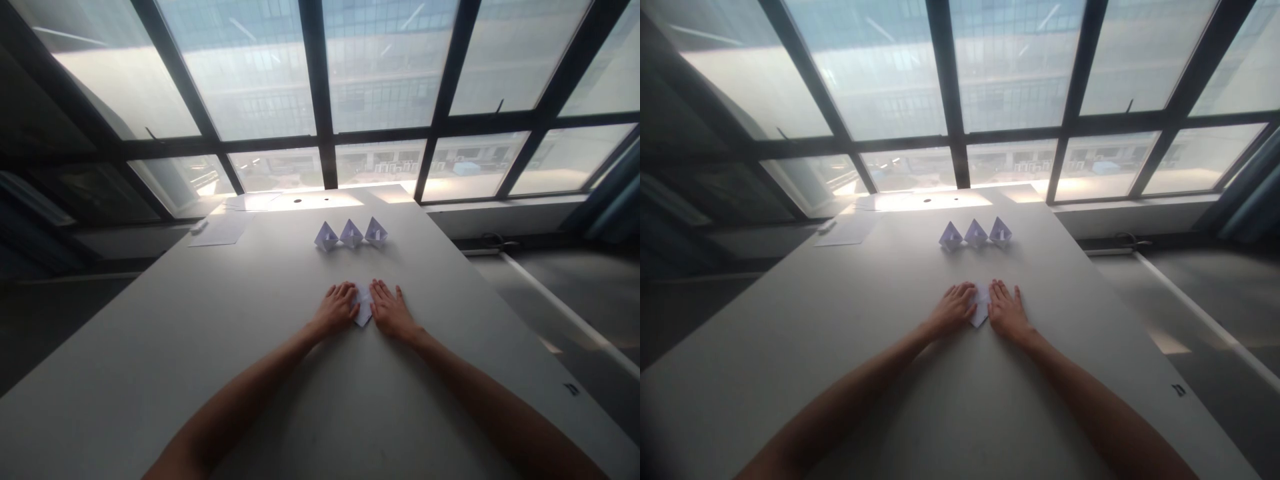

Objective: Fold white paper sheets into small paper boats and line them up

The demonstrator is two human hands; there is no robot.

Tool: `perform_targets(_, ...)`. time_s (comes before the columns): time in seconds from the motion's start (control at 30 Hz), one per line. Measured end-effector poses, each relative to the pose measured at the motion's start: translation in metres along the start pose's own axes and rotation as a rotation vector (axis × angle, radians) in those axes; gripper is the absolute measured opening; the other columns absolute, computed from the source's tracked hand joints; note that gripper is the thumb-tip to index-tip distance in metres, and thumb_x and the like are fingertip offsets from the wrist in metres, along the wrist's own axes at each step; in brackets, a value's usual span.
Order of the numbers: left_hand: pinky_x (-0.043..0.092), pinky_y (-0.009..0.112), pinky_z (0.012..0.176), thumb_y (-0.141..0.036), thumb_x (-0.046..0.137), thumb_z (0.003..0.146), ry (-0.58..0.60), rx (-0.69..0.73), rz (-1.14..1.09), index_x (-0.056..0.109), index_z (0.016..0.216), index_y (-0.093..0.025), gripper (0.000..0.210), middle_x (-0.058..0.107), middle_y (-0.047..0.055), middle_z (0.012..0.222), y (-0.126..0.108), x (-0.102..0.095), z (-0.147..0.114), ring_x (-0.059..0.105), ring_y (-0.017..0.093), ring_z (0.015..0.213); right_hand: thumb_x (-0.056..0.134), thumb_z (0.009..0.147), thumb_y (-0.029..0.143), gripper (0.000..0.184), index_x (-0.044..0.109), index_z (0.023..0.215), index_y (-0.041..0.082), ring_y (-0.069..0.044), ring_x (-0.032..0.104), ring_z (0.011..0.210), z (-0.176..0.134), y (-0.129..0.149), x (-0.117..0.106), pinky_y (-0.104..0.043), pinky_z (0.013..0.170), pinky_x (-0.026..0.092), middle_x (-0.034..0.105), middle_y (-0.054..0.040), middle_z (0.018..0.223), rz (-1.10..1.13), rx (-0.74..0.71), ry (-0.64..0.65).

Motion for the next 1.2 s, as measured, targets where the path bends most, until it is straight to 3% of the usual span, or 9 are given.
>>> perform_targets(0.2,0.017,0.047,0.120,-0.040,0.039,0.097,0.041,-0.020,0.019,0.030,0.150,-0.018,0.058,0.030,0.008,0.158,0.005,0.009,0.006,0.019,0.026,0.148,0.028,0.096,0.026,0.058,0.028,0.152,0.008,-0.023,0.014,0.149,0.001,0.001,-0.001,-0.056,0.118,0.008,0.022,-0.0116,0.159,0.035,0.008,-0.034)
perform_targets(0.33,0.015,0.047,0.120,-0.044,0.031,0.100,0.061,-0.009,0.053,0.024,0.154,-0.018,0.061,0.024,0.007,0.160,0.006,0.013,0.006,0.016,0.026,0.149,0.029,0.096,0.024,0.059,0.025,0.153,0.009,-0.018,0.013,0.149,0.000,0.008,-0.008,-0.046,0.120,0.009,0.021,-0.0088,0.160,0.080,-0.153,-0.061)
perform_targets(0.47,0.014,0.050,0.119,-0.042,0.027,0.102,0.072,0.013,0.047,0.023,0.155,-0.018,0.058,0.022,0.008,0.161,0.008,0.013,0.006,0.013,0.025,0.149,0.026,0.099,0.031,0.058,0.026,0.153,0.010,-0.021,0.017,0.148,-0.001,0.013,-0.007,-0.051,0.120,0.009,0.023,-0.0097,0.159,0.081,-0.214,0.017)
perform_targets(0.73,0.010,0.047,0.120,-0.052,0.026,0.102,0.116,0.120,0.029,0.014,0.157,-0.020,0.064,0.020,0.010,0.160,0.029,-0.003,-0.027,0.013,0.022,0.149,0.030,0.097,0.030,0.059,0.026,0.153,0.011,-0.023,0.016,0.148,-0.002,0.012,-0.005,-0.054,0.118,0.007,0.021,-0.0111,0.159,0.046,-0.193,0.036)
perform_targets(0.97,0.014,0.047,0.120,-0.048,0.032,0.102,0.052,0.083,0.003,0.020,0.155,-0.018,0.063,0.023,0.012,0.159,0.038,-0.005,-0.037,0.015,0.023,0.149,0.031,0.097,0.031,0.060,0.026,0.153,0.009,-0.023,0.015,0.149,-0.003,0.012,-0.005,-0.055,0.118,0.007,0.020,-0.0122,0.160,0.045,-0.178,0.042)
perform_targets(1.2,0.028,0.041,0.118,-0.036,0.049,0.099,0.040,0.265,-0.255,0.046,0.145,-0.028,0.046,0.045,0.006,0.149,0.032,-0.012,-0.032,0.036,0.020,0.141,0.034,0.095,0.028,0.060,0.030,0.151,0.008,-0.022,0.020,0.147,-0.003,0.013,-0.008,-0.050,0.120,0.009,0.027,-0.0124,0.157,0.147,-0.180,0.017)
Point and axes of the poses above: each hand's wrist, its own z-axis towards the middle knuckle, its own x-axis out of the palm, y = z × x, the point moved 1 cm from there along z, towards the middle knuckle
